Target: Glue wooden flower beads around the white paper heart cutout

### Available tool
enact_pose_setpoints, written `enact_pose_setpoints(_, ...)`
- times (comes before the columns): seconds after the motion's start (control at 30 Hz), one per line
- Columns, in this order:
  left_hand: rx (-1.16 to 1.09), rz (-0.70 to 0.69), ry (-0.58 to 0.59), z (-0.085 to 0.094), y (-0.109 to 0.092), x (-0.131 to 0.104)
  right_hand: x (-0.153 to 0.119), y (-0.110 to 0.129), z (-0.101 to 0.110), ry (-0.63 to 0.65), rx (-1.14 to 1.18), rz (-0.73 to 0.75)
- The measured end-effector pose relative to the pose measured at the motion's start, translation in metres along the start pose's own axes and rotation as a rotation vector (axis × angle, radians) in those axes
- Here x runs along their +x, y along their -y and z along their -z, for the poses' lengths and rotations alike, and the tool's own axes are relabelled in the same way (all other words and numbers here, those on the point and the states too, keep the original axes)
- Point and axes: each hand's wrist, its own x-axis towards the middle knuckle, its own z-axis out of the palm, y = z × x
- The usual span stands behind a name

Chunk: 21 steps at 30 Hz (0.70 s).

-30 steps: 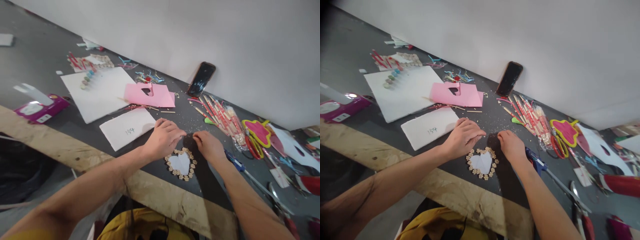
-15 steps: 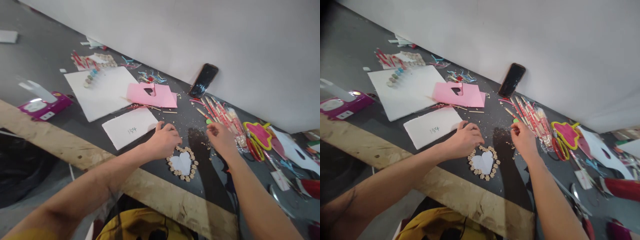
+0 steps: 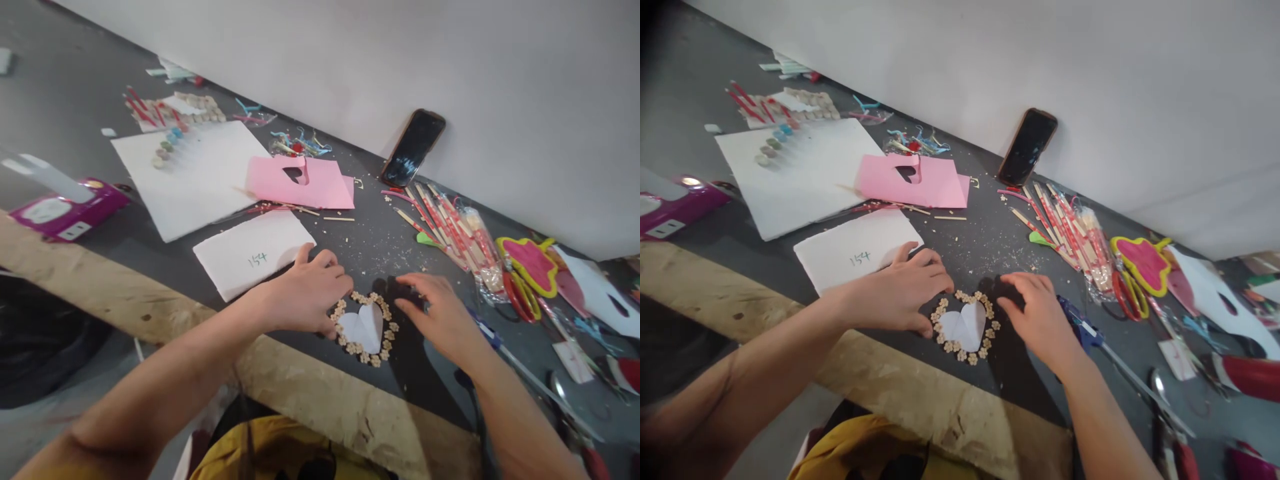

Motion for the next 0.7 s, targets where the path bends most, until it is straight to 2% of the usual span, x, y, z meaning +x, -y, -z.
enact_pose_setpoints(0.13, 0.064, 0.008, -0.002, -0.003, -0.002, 0.001, -0.003, 0.017, -0.010, 0.084, 0.051, 0.033)
enact_pose_setpoints(0.3, 0.090, -0.002, -0.028, -0.007, -0.001, 0.000, 0.000, 0.030, -0.012, 0.121, 0.088, 0.046)
enact_pose_setpoints(0.47, 0.110, -0.015, -0.091, -0.011, 0.000, 0.000, 0.002, 0.034, -0.016, 0.151, 0.107, 0.062)
enact_pose_setpoints(0.7, 0.102, -0.016, -0.091, -0.010, 0.000, 0.001, 0.005, 0.036, -0.018, 0.163, 0.138, 0.098)
